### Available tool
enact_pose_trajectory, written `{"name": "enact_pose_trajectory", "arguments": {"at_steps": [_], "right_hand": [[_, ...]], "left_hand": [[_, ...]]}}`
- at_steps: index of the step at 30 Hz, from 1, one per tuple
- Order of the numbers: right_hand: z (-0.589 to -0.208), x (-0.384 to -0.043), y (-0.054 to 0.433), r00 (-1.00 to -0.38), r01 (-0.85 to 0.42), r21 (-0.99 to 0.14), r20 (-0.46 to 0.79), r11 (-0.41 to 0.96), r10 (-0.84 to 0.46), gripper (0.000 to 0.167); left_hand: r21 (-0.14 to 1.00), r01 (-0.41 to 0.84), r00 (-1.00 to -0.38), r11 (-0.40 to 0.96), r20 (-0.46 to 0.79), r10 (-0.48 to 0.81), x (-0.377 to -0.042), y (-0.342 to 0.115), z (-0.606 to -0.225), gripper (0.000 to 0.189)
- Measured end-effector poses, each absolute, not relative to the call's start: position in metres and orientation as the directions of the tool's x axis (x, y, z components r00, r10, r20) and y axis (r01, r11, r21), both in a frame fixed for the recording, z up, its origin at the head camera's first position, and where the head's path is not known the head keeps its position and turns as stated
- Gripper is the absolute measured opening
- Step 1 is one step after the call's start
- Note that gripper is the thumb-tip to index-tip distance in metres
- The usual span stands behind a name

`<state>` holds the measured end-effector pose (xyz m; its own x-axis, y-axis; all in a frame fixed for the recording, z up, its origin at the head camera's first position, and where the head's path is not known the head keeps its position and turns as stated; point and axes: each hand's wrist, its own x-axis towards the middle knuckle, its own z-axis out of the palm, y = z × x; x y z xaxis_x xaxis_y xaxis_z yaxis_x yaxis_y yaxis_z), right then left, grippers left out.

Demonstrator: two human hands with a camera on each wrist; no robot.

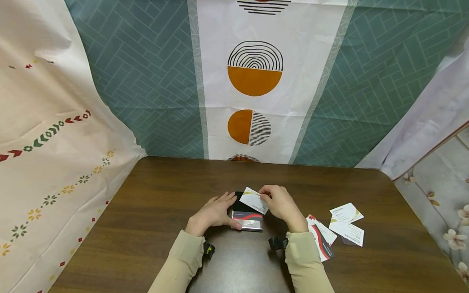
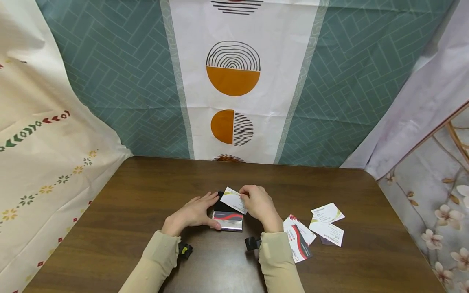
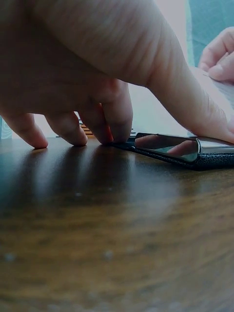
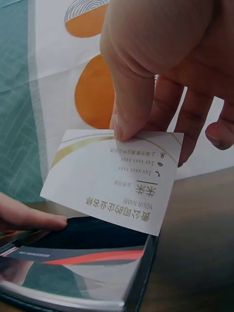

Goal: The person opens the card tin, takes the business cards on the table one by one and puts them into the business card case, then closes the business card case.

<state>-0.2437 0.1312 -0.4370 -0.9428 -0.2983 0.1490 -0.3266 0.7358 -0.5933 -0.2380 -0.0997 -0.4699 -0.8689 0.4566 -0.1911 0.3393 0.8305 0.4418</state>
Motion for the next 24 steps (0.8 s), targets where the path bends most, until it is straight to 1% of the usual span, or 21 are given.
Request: {"name": "enact_pose_trajectory", "arguments": {"at_steps": [7,24], "right_hand": [[-0.440,-0.243,0.120,-0.926,-0.372,-0.575,0.175,0.729,-0.335,0.008],[-0.456,-0.244,0.110,-0.922,-0.374,-0.548,0.132,0.748,-0.364,0.009]], "left_hand": [[0.444,0.340,-0.869,0.829,-0.188,0.457,-0.238,-0.099,-0.469,0.105],[0.440,0.343,-0.866,0.830,-0.196,0.461,-0.238,-0.100,-0.470,0.105]]}}
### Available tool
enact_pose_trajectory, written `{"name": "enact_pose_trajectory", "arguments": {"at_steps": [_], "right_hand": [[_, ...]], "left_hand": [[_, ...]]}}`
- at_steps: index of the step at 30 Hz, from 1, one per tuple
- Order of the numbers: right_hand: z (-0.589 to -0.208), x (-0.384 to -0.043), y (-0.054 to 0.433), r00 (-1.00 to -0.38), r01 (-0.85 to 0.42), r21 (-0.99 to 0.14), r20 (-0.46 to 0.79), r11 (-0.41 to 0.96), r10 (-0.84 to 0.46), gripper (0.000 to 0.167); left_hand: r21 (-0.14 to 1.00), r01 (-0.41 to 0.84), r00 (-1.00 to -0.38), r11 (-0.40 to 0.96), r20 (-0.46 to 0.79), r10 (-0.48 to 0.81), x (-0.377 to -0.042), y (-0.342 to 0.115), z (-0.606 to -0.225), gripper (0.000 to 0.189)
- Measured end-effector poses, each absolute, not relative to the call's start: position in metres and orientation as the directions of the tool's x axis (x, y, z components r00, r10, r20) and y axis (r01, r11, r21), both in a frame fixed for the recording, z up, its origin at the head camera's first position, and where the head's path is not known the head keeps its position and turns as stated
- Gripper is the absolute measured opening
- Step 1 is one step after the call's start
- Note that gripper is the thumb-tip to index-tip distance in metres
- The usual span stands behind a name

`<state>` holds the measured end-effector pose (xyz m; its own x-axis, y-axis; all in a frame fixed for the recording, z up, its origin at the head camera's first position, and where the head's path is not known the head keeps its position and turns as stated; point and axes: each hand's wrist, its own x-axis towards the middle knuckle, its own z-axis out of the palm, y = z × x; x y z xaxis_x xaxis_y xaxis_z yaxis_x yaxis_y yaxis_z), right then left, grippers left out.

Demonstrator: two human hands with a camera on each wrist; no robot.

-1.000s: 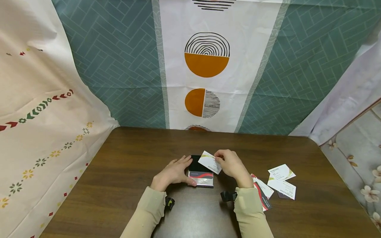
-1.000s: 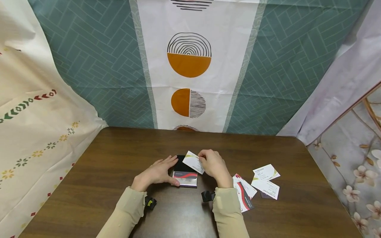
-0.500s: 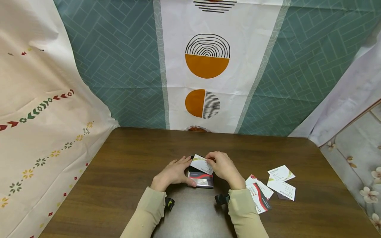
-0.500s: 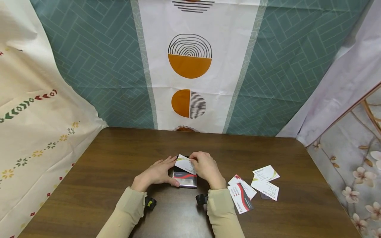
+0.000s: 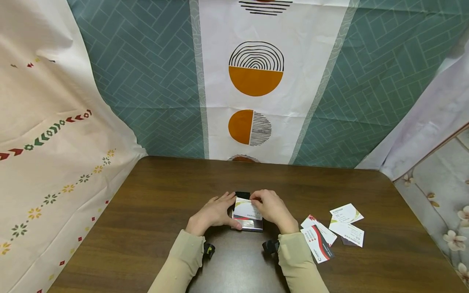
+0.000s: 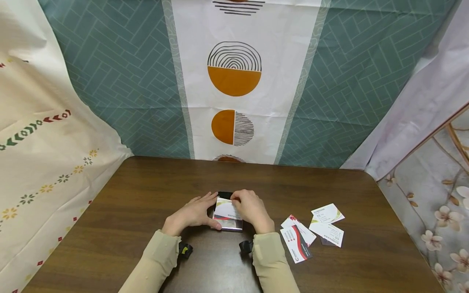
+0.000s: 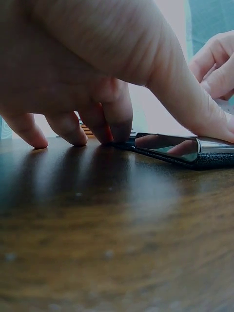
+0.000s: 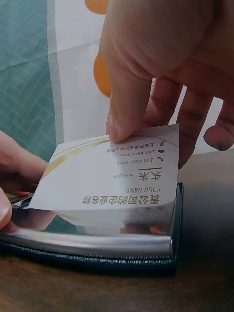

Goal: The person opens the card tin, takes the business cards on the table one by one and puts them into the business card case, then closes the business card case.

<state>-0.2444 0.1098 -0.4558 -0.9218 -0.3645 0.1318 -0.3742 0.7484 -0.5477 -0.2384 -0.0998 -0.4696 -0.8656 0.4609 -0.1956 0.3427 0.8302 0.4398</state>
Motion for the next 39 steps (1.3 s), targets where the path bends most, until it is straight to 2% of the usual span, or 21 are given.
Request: {"name": "enact_pose_trajectory", "arguments": {"at_steps": [13,22,39], "right_hand": [[-0.460,-0.245,0.106,-0.916,-0.357,-0.555,0.049,0.751,-0.399,0.006],[-0.460,-0.242,0.105,-0.887,-0.400,-0.534,0.020,0.745,-0.462,0.010],[-0.450,-0.237,0.107,-0.866,-0.361,-0.539,-0.110,0.761,-0.488,0.012]], "left_hand": [[0.438,0.333,-0.862,0.835,-0.217,0.458,-0.239,-0.100,-0.469,0.105],[0.438,0.337,-0.862,0.834,-0.214,0.460,-0.238,-0.101,-0.471,0.105],[0.443,0.335,-0.859,0.831,-0.219,0.463,-0.238,-0.100,-0.470,0.105]]}}
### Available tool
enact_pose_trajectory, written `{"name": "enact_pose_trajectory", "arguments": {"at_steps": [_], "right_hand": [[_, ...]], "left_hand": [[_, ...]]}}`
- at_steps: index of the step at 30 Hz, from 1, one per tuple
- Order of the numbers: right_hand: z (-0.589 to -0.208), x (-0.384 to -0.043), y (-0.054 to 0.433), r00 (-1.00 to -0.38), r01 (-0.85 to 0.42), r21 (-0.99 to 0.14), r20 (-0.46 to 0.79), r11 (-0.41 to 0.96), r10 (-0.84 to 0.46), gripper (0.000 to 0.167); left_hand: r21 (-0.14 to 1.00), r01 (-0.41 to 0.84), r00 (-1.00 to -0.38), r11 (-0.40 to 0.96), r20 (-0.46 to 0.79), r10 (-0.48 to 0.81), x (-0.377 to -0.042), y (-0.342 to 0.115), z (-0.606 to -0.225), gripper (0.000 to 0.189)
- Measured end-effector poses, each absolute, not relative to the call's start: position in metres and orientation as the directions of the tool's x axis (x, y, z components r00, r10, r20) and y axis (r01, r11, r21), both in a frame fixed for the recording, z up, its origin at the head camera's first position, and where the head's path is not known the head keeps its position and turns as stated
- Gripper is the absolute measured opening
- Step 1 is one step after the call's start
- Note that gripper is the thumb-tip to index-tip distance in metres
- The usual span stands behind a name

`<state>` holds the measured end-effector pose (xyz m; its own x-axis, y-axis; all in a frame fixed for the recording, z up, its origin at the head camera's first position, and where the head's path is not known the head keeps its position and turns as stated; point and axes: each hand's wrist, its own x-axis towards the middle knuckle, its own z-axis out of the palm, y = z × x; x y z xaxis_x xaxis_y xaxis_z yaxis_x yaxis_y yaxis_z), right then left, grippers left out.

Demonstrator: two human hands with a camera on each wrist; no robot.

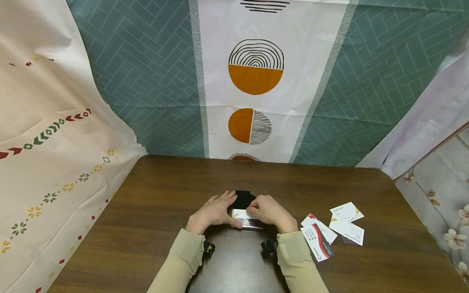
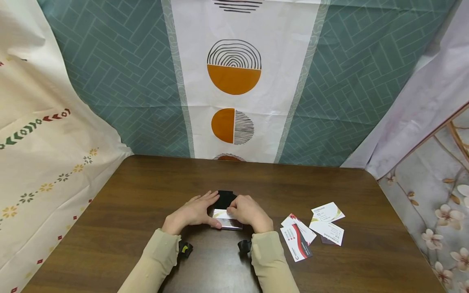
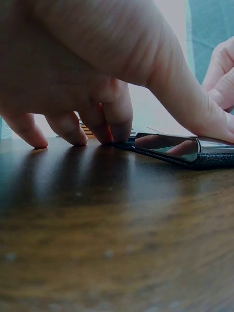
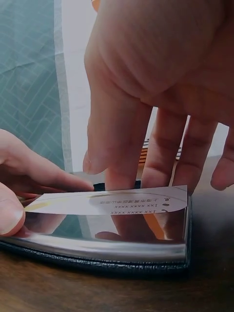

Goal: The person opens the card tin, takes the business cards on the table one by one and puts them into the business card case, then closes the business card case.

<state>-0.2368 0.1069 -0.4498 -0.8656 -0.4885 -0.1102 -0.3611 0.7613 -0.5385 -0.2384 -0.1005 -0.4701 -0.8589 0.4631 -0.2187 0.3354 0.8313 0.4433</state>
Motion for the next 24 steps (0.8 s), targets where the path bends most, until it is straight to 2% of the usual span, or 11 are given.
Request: {"name": "enact_pose_trajectory", "arguments": {"at_steps": [21,24], "right_hand": [[-0.446,-0.235,0.112,-0.890,-0.363,-0.555,-0.030,0.748,-0.454,0.012],[-0.444,-0.232,0.117,-0.896,-0.356,-0.561,-0.023,0.747,-0.444,0.018]], "left_hand": [[0.436,0.333,-0.864,0.836,-0.214,0.456,-0.238,-0.102,-0.470,0.104],[0.436,0.333,-0.865,0.836,-0.213,0.455,-0.239,-0.100,-0.471,0.104]]}}
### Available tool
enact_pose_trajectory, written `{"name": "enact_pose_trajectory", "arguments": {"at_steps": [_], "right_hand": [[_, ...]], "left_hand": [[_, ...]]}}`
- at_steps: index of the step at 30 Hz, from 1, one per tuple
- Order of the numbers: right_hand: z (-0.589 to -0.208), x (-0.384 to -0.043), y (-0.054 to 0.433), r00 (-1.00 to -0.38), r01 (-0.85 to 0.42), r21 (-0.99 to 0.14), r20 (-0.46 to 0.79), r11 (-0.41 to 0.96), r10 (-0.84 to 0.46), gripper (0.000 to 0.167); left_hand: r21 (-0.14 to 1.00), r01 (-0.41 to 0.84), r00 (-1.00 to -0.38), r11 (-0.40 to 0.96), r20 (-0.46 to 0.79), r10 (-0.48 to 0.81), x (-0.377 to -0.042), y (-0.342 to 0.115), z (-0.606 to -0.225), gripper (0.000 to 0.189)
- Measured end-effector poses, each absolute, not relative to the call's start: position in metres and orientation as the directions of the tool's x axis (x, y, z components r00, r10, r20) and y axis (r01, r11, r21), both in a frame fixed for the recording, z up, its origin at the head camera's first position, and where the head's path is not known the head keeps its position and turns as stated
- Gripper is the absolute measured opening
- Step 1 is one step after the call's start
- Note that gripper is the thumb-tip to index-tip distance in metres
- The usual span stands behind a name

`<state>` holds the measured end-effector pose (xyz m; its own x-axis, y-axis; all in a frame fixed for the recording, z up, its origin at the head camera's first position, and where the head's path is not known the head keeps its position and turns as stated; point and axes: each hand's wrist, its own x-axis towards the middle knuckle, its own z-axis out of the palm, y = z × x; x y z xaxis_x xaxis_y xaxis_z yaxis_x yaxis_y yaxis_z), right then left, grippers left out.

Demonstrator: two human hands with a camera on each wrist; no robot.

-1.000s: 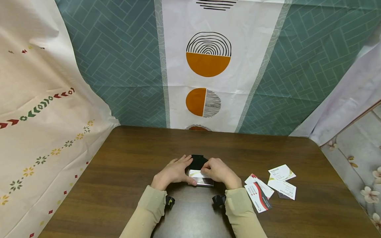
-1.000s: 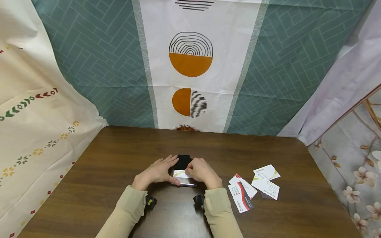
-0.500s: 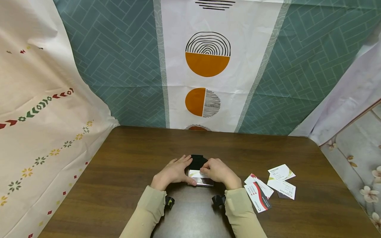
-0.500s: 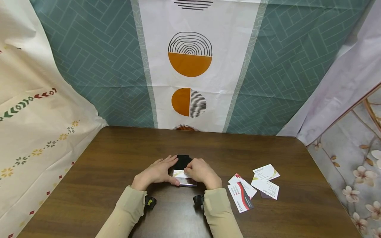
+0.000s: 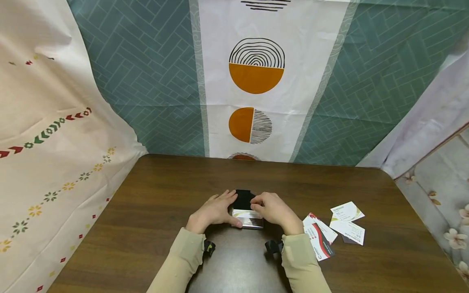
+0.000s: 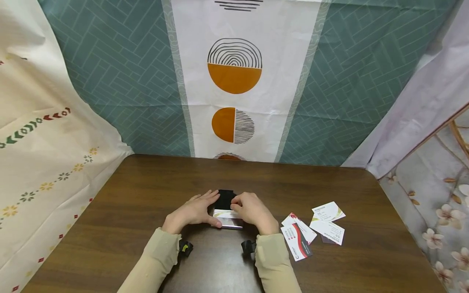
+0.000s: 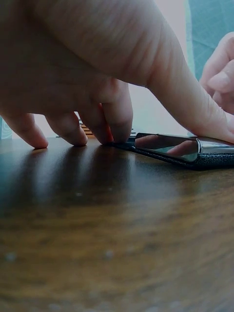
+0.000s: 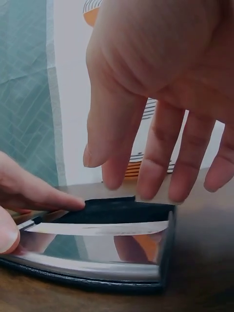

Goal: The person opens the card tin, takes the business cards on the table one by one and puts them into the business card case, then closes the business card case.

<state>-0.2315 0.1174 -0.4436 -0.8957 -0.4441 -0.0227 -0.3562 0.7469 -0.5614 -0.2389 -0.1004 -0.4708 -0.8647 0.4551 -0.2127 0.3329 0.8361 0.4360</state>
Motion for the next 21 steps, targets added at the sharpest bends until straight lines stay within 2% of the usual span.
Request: {"name": "enact_pose_trajectory", "arguments": {"at_steps": [4,8,11,21], "right_hand": [[-0.440,-0.224,0.128,-0.905,-0.338,-0.554,-0.029,0.761,-0.424,0.028],[-0.440,-0.211,0.146,-0.926,-0.302,-0.525,-0.038,0.795,-0.377,0.024],[-0.438,-0.200,0.161,-0.952,-0.214,-0.510,-0.082,0.833,-0.294,0.018],[-0.440,-0.168,0.209,-0.981,0.052,-0.415,-0.193,0.908,-0.032,0.029]], "left_hand": [[0.434,0.334,-0.864,0.837,-0.214,0.456,-0.239,-0.100,-0.469,0.104],[0.437,0.339,-0.861,0.833,-0.213,0.462,-0.237,-0.099,-0.470,0.104],[0.438,0.340,-0.862,0.832,-0.208,0.462,-0.237,-0.100,-0.471,0.104],[0.444,0.346,-0.861,0.827,-0.200,0.467,-0.238,-0.101,-0.470,0.104]]}}
